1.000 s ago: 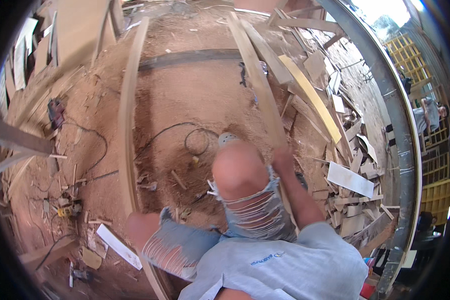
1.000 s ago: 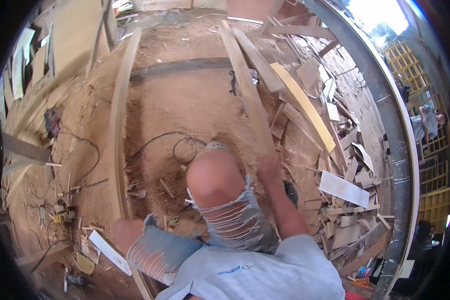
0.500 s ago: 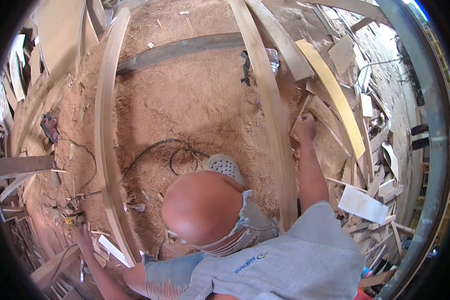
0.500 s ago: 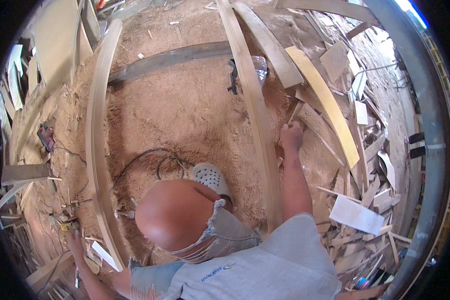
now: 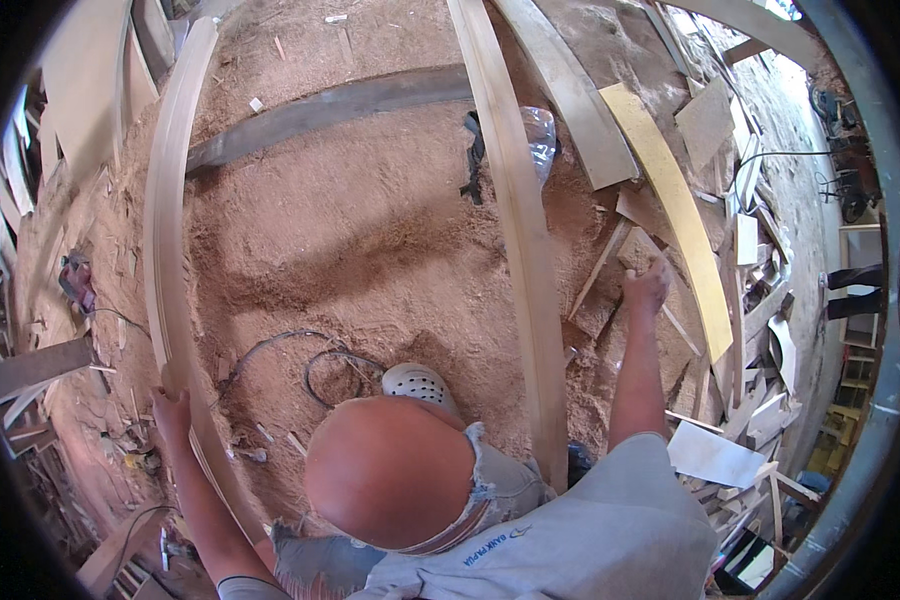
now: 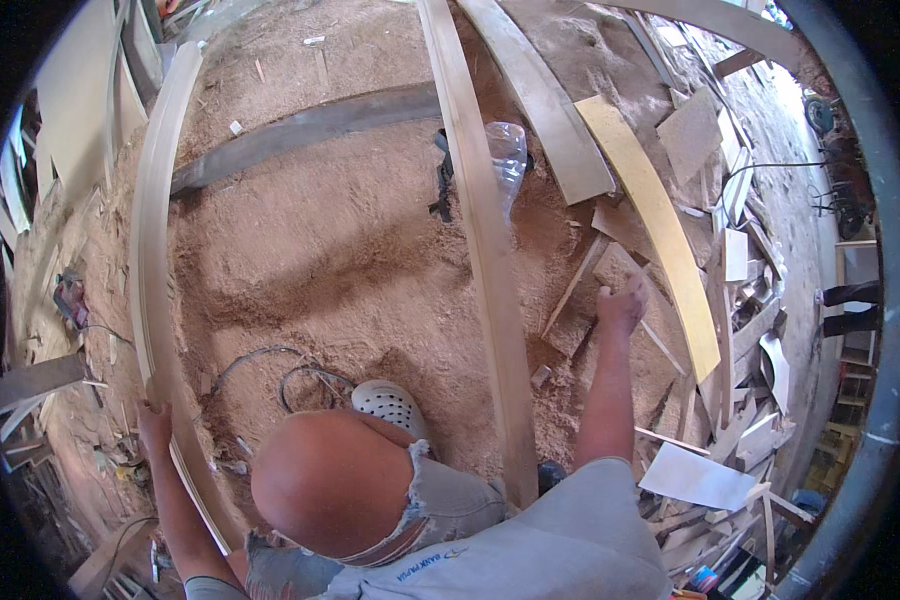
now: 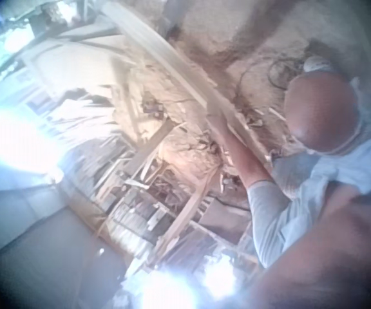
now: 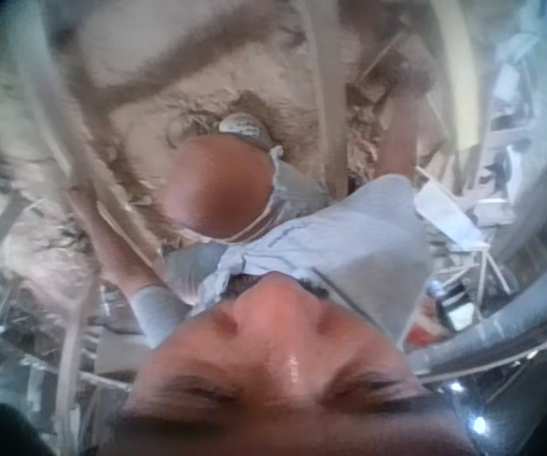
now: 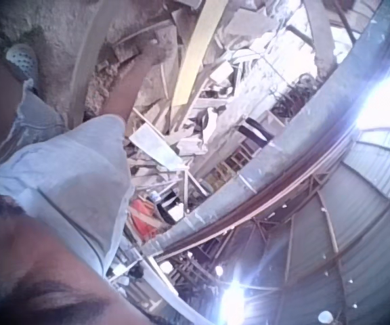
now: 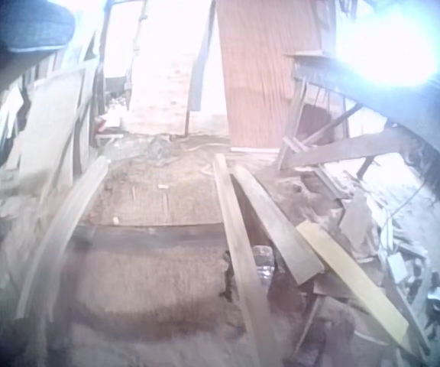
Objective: The person assembles a wooden frame by hammering nails into wooden pieces using a hatchet and fitting wooden boards together by hand.
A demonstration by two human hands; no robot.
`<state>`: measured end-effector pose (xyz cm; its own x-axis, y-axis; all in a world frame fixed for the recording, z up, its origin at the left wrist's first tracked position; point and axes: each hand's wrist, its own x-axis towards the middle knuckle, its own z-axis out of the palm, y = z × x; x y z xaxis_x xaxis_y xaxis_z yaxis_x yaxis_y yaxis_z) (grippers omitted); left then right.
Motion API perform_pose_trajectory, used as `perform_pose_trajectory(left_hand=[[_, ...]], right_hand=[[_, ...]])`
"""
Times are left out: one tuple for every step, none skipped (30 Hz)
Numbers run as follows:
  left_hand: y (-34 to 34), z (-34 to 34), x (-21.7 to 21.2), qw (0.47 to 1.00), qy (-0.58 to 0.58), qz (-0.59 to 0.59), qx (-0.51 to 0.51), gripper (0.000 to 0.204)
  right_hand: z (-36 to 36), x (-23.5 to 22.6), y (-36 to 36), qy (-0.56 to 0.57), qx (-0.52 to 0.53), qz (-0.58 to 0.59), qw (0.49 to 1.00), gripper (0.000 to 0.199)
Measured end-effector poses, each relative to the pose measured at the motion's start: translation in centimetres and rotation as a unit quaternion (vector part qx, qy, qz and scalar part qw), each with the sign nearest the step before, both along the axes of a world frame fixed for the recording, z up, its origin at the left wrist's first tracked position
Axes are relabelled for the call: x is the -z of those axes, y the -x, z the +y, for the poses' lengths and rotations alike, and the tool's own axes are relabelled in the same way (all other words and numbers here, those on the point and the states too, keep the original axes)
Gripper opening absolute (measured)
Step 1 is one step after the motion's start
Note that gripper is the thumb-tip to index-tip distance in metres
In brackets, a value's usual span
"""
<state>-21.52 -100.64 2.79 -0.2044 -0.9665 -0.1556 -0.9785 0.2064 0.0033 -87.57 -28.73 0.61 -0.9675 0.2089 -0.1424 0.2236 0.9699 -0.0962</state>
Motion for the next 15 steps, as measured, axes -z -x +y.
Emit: perform_pose_trajectory(left_hand=[[0.0,-0.1,-0.4,1.0,-0.009,-0.003,0.012,0.063],[-0.1,-0.2,-0.7,1.0,-0.007,-0.004,0.026,0.062],[-0.1,-0.3,-0.8,0.999,-0.014,-0.003,0.037,0.06],[-0.1,-0.3,-0.8,0.999,-0.003,-0.003,0.041,0.06],[-0.1,-0.3,-0.7,0.999,-0.004,-0.005,0.042,0.06],[-0.1,-0.3,-0.5,0.999,-0.004,-0.015,0.028,0.06],[-0.1,-0.5,-0.3,0.999,0.0,-0.005,0.043,0.06],[-0.2,-0.5,-0.1,0.999,-0.005,0.007,0.052,0.06],[-0.4,-0.7,0.1,0.999,-0.008,0.013,0.043,0.061],[-0.4,-0.8,0.2,0.998,-0.005,0.022,0.061,0.061],[-0.5,-0.9,0.3,0.998,-0.013,0.016,0.058,0.061],[-0.6,-1.1,0.3,0.999,-0.019,-0.001,0.039,0.061],[-0.7,-1.1,0.3,0.998,-0.017,0.008,0.052,0.061],[-0.8,-1.1,0.2,0.998,-0.011,0.008,0.058,0.06],[-0.8,-1.1,0.2,0.998,-0.011,0.002,0.055,0.059]], right_hand=[[0.5,0.2,0.6,-0.046,-0.06,0.113,0.991,0.08],[0.9,0.5,1.2,-0.036,-0.086,0.139,0.986,0.08],[1.1,0.7,1.9,-0.064,-0.118,0.138,0.981,0.081],[1.2,0.9,2.7,-0.093,-0.141,0.097,0.981,0.083],[1.1,0.9,3.7,-0.09,-0.149,0.14,0.975,0.083],[1.0,0.6,4.9,-0.093,-0.106,0.042,0.989,0.086],[0.5,0.3,6.3,-0.091,-0.08,-0.016,0.992,0.089],[-0.2,0.0,7.6,-0.091,-0.063,-0.054,0.992,0.089],[-1.0,-0.3,9.0,0.011,-0.103,0.008,0.995,0.091],[-2.3,-0.4,10.4,0.097,-0.119,0.064,0.986,0.093],[-3.7,-0.5,11.6,0.119,-0.142,0.074,0.98,0.093],[-5.4,-0.5,12.7,0.133,-0.139,0.132,0.972,0.095],[-7.1,-0.4,13.4,0.137,-0.108,0.161,0.972,0.097],[-8.8,-0.4,13.8,0.152,-0.138,0.192,0.96,0.097],[-10.3,-0.4,14.2,0.131,-0.11,0.146,0.974,0.1]])
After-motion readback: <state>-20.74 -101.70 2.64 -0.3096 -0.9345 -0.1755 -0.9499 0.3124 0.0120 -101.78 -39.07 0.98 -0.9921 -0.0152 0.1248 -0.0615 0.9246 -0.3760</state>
